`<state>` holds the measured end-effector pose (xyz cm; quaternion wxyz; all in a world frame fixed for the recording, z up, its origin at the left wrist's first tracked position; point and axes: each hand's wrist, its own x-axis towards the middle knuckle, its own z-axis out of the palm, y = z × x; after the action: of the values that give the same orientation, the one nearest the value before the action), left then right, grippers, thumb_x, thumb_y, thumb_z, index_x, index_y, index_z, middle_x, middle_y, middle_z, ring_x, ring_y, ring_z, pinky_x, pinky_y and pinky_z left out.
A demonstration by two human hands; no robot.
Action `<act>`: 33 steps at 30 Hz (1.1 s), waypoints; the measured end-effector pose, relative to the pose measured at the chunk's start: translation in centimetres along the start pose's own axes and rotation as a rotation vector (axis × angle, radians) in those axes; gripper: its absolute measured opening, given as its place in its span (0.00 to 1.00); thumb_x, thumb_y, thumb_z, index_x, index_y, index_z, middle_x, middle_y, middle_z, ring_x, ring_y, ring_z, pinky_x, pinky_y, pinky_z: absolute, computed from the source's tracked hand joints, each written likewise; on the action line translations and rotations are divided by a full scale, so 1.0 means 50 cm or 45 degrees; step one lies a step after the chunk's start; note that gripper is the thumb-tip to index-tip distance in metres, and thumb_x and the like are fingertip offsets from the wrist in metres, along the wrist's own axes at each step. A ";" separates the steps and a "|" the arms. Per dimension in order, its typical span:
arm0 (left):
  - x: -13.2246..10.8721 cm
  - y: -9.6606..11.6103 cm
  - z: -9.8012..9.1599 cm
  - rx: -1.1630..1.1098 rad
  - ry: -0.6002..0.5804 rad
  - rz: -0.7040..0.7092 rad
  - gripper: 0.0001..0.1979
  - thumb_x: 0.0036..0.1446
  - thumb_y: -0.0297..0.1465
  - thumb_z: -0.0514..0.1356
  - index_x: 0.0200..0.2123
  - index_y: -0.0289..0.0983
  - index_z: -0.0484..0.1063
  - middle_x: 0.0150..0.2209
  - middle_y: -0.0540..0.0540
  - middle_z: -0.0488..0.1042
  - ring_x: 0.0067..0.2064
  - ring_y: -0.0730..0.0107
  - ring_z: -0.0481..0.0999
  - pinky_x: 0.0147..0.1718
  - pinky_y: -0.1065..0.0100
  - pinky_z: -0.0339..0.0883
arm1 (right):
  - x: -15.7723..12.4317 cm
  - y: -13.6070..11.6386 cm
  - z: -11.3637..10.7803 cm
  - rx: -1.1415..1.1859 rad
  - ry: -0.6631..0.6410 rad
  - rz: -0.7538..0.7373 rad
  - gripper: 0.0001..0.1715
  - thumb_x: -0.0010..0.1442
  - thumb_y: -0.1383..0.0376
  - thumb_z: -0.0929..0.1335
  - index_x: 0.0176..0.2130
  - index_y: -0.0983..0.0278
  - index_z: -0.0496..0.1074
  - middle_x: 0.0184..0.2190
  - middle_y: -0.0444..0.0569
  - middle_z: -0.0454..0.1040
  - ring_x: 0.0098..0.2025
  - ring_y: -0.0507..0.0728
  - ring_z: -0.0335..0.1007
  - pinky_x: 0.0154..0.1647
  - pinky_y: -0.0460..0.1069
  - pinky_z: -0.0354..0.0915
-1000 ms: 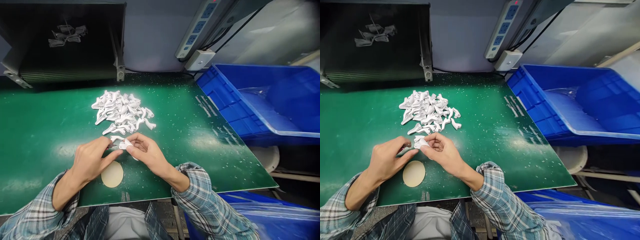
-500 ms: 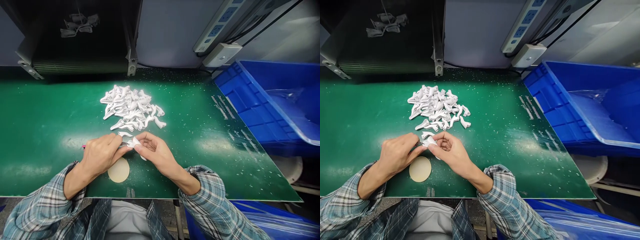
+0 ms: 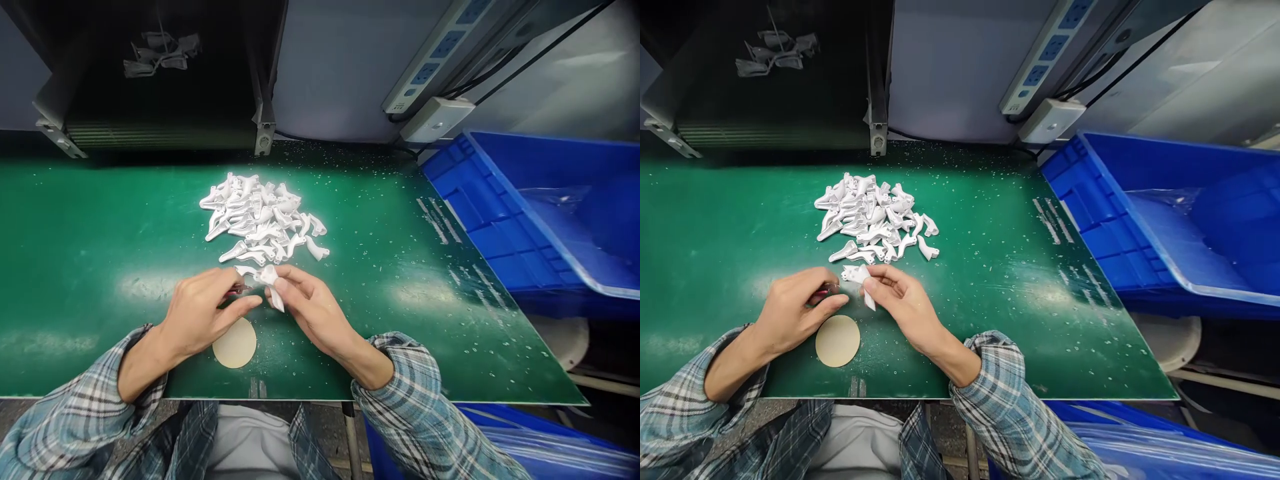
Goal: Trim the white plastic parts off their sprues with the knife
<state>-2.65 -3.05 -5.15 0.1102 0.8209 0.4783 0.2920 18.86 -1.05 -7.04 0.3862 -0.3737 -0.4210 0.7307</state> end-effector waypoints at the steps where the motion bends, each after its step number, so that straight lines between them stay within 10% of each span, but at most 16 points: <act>1: 0.000 0.000 0.000 -0.065 -0.005 -0.019 0.17 0.74 0.41 0.51 0.39 0.37 0.71 0.31 0.48 0.75 0.30 0.71 0.70 0.31 0.69 0.62 | 0.002 0.000 0.001 0.066 -0.022 0.006 0.21 0.61 0.49 0.76 0.42 0.62 0.77 0.32 0.46 0.73 0.33 0.53 0.66 0.39 0.50 0.67; 19: -0.008 0.013 0.002 -0.043 -0.094 -0.010 0.11 0.74 0.34 0.54 0.50 0.38 0.75 0.37 0.48 0.72 0.33 0.73 0.74 0.31 0.71 0.66 | 0.007 0.004 0.001 0.152 -0.048 0.044 0.21 0.60 0.47 0.76 0.35 0.63 0.78 0.30 0.45 0.68 0.34 0.53 0.60 0.40 0.49 0.66; 28: -0.010 -0.008 0.005 0.475 0.326 0.107 0.07 0.71 0.31 0.59 0.49 0.36 0.73 0.38 0.45 0.79 0.35 0.70 0.75 0.33 0.69 0.64 | 0.004 0.012 0.014 0.331 -0.125 0.184 0.19 0.60 0.51 0.77 0.40 0.64 0.82 0.33 0.46 0.75 0.34 0.51 0.67 0.42 0.47 0.70; 31: -0.006 -0.010 -0.004 0.244 0.433 -0.058 0.06 0.71 0.31 0.58 0.46 0.36 0.72 0.37 0.45 0.78 0.35 0.70 0.75 0.33 0.70 0.65 | 0.002 0.017 0.015 0.321 -0.145 0.214 0.18 0.61 0.52 0.77 0.40 0.64 0.82 0.34 0.47 0.77 0.35 0.51 0.70 0.44 0.48 0.71; 33: -0.004 0.000 -0.003 -0.153 0.217 -0.221 0.06 0.70 0.34 0.59 0.45 0.38 0.69 0.33 0.49 0.76 0.31 0.73 0.73 0.29 0.72 0.64 | 0.001 0.019 0.013 0.314 -0.102 0.145 0.16 0.62 0.54 0.77 0.42 0.63 0.81 0.36 0.47 0.79 0.38 0.52 0.73 0.47 0.49 0.71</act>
<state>-2.82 -3.26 -5.08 0.1429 0.7404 0.5370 0.3782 18.02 -1.54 -7.66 0.3699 -0.3173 -0.3211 0.8120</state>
